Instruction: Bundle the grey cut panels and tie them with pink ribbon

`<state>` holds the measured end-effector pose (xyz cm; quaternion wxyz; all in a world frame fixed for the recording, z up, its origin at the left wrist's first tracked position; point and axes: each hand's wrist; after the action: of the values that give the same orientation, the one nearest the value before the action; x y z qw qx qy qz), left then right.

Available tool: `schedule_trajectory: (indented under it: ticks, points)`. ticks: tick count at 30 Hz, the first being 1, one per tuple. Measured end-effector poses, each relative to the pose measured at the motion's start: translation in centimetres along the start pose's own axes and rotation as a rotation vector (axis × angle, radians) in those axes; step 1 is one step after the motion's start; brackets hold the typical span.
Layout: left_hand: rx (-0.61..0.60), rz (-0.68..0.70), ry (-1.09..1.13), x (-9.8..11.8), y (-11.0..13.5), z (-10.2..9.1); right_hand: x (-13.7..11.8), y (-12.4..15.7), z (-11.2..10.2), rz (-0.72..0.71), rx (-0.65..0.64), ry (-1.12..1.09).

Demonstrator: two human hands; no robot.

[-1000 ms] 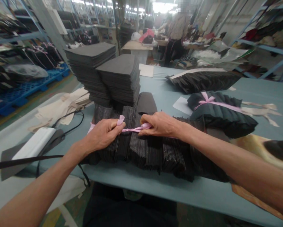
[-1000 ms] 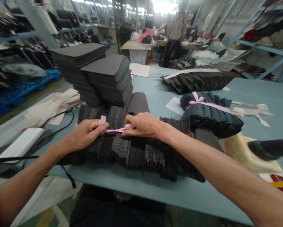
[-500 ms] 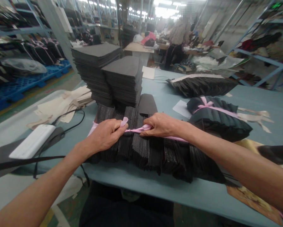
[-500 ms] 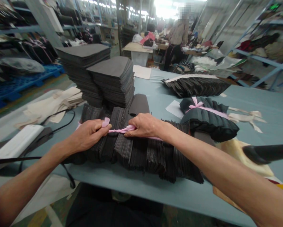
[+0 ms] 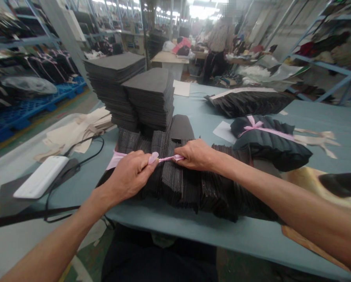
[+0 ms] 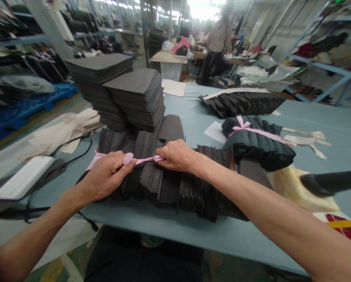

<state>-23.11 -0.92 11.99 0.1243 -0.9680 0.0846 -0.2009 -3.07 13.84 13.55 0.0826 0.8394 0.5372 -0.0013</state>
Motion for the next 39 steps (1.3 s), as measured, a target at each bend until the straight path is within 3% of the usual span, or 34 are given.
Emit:
schedule_trajectory:
  ticks: [11, 16, 22, 31, 39]
  points:
    - [0.15, 0.222, -0.06, 3.4, 1.0, 0.6, 0.5, 0.0, 0.1, -0.028, 0.032, -0.16]
    - [0.158, 0.212, -0.06, 4.0, 1.5, 1.7, 0.7, -0.2, -0.2, -0.041, 0.03, -0.262]
    - [0.156, 0.193, -0.045, 3.8, 1.7, 2.2, 1.2, -1.0, -0.3, 0.017, -0.018, -0.58]
    - [0.185, 0.182, -0.071, 4.1, 2.0, 2.6, -0.7, -2.1, -1.6, 0.324, -0.198, -0.795]
    - [0.248, 0.163, -0.174, 5.8, 1.4, 3.0, -0.6, -1.8, -0.8, 0.273, -0.16, -0.811]
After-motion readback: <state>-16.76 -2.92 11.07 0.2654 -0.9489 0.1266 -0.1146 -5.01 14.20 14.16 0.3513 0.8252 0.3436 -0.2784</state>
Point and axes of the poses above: each hand's wrist, its own y-axis away from the middle knuckle, its own z-axis out of the palm, x = y × z, and after that the axes turned 6 degrees about -y, right-handed
